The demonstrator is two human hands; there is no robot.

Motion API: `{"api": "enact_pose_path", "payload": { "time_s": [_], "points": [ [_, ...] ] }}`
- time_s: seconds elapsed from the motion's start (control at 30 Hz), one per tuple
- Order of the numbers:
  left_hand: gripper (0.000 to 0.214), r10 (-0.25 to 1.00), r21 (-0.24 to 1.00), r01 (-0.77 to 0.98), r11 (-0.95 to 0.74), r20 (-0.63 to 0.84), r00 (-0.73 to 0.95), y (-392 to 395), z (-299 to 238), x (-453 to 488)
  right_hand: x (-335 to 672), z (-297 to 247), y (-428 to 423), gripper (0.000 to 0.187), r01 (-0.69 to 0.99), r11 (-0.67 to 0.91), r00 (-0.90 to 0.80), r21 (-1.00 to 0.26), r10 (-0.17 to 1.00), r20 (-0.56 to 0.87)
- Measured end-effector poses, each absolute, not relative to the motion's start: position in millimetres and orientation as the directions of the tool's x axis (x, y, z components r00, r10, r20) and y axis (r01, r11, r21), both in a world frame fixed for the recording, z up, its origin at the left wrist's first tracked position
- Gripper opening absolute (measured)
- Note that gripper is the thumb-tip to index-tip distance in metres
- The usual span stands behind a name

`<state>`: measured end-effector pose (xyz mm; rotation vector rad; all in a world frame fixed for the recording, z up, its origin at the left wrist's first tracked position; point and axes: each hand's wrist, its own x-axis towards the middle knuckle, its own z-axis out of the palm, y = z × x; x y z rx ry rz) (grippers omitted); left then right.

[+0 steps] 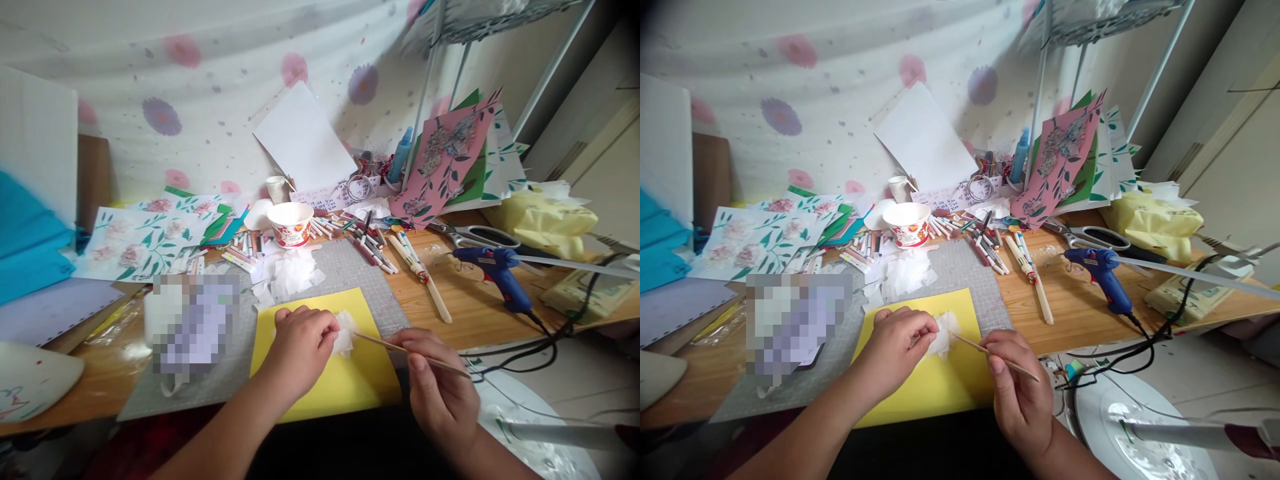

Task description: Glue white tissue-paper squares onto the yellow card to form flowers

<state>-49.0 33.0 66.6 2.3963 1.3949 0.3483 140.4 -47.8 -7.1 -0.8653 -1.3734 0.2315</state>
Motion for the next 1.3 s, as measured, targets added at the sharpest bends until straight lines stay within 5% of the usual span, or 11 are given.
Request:
{"api": "enact_pose_path", "payload": {
  "time_s": [0.23, 0.6, 0.8, 0.97, 1.3],
  "points": [
    [0.016, 0.855, 0.371, 0.781, -0.503, 0.079, 0.513, 35, 61, -46, 137, 13, -49, 0.026, 0.406, 0.753, -0.050, -0.518, 0.584, 0.810],
    [0.019, 0.814, 0.351, 0.744, -0.569, 0.109, 0.571, 33, 58, -51, 131, 16, -41, 0.024, 0.513, 0.753, -0.195, -0.412, 0.570, 0.798],
    [0.021, 0.765, 0.287, 0.712, -0.640, 0.161, 0.623, 28, 56, -59, 136, 10, -46, 0.025, 0.478, 0.744, -0.143, -0.466, 0.590, 0.795],
    [0.022, 0.733, 0.274, 0.680, -0.680, 0.222, 0.643, 26, 53, -62, 143, 1, -50, 0.025, 0.357, 0.713, 0.110, -0.603, 0.609, 0.786],
    [0.025, 0.712, 0.274, 0.657, -0.702, 0.288, 0.640, 24, 64, -85, 138, -2, -43, 0.020, 0.239, 0.697, 0.092, -0.676, 0.677, 0.730]
  ]
}}
